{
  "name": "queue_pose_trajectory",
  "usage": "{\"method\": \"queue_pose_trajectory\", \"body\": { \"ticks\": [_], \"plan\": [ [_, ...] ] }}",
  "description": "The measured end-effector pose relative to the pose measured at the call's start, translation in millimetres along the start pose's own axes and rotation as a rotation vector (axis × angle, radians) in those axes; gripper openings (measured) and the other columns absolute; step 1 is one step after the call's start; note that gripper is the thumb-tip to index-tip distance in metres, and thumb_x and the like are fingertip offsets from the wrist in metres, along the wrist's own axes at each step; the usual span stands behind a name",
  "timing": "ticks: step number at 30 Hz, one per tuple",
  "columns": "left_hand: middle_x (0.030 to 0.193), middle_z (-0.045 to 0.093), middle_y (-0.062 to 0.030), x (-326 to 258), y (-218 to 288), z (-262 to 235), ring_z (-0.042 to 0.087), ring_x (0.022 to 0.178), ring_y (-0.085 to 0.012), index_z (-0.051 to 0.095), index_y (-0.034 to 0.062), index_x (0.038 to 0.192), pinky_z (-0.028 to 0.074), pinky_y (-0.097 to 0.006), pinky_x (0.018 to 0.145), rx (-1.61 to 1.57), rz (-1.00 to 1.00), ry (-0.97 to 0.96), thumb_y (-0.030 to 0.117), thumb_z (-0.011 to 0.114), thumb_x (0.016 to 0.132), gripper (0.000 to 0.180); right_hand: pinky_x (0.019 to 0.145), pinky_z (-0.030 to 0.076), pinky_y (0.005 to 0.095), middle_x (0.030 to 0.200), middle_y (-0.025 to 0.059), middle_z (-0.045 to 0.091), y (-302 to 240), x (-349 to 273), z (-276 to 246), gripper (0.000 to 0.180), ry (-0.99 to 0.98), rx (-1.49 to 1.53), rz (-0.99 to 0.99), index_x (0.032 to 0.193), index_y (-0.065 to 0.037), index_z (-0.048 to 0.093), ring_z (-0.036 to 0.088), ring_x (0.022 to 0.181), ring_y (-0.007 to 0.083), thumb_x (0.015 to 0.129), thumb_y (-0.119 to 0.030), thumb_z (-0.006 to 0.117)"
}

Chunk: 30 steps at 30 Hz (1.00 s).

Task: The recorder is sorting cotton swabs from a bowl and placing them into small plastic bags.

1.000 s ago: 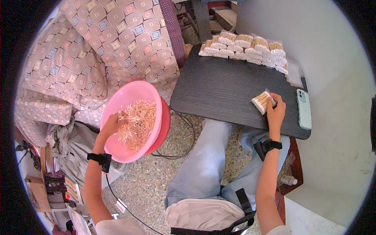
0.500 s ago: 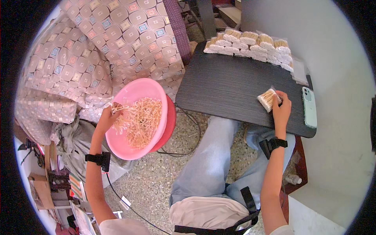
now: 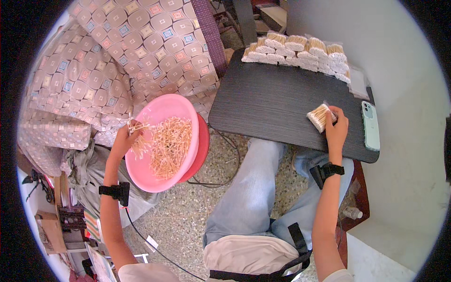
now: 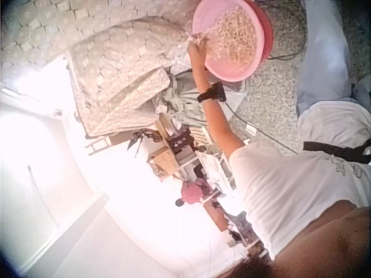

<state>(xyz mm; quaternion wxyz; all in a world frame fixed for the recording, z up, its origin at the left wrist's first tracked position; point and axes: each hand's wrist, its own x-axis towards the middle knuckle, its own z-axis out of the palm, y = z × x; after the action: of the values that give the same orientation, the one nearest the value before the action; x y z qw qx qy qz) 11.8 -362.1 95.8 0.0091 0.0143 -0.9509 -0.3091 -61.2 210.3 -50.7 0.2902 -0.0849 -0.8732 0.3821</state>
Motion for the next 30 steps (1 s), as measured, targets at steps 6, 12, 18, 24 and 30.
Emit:
{"method": "queue_pose_trajectory", "body": {
  "ticks": [6,12,18,24,30],
  "plan": [
    [0.079,0.06,-0.0006,13.3,21.3,-5.4,0.054,0.075,-0.0087,0.058,-0.0015,0.096,0.044,-0.024,0.07,0.085,0.018,0.0,0.006,0.054,0.089,0.011,0.083,0.043,0.039,0.096,0.0139,0.062,0.1,1.3,1.5,0.019,0.017,-0.007,-0.013,0.1,-0.007,0.062,0.053,0.092,0.0306,0.087,-0.02,0.058],
    [0.079,0.061,-0.0026,41.2,63.6,8.0,0.054,0.076,-0.0095,0.058,-0.0005,0.094,0.043,-0.025,0.07,0.121,0.18,0.009,0.012,0.054,0.091,0.013,0.084,0.042,0.039,0.095,0.0121,0.063,-1.1,1.4,0.4,0.018,0.029,0.009,-0.017,0.099,-0.007,0.062,0.053,0.092,0.0305,0.085,-0.016,0.059],
    [0.079,0.06,-0.0014,85.2,111.7,45.7,0.053,0.076,-0.008,0.058,-0.0001,0.093,0.043,-0.025,0.069,0.072,0.329,-0.025,0.012,0.054,0.091,0.013,0.084,0.042,0.0392,0.093,0.0113,0.063,-3.7,0.1,2.2,0.017,0.052,0.038,-0.009,0.097,-0.007,0.063,0.053,0.092,0.0303,0.084,-0.016,0.059],
    [0.08,0.061,-0.0011,127.1,166.6,101.9,0.054,0.076,-0.008,0.059,0.0023,0.095,0.043,-0.024,0.069,0.012,0.373,-0.122,0.015,0.058,0.09,0.014,0.083,0.041,0.0403,0.092,0.0099,0.063,-4.3,0.1,1.7,0.016,0.074,0.051,-0.024,0.095,-0.007,0.062,0.053,0.091,0.0301,0.082,-0.016,0.06],
    [0.079,0.062,-0.0012,152.5,199.9,155.6,0.056,0.074,-0.0078,0.06,0.0025,0.095,0.045,-0.025,0.066,-0.09,0.498,-0.165,0.017,0.059,0.09,0.015,0.083,0.042,0.0406,0.092,0.0095,0.063,0.1,0.1,4.8,0.015,0.106,0.054,-0.037,0.093,-0.008,0.062,0.053,0.091,0.0301,0.081,-0.016,0.061]
  ]
}}
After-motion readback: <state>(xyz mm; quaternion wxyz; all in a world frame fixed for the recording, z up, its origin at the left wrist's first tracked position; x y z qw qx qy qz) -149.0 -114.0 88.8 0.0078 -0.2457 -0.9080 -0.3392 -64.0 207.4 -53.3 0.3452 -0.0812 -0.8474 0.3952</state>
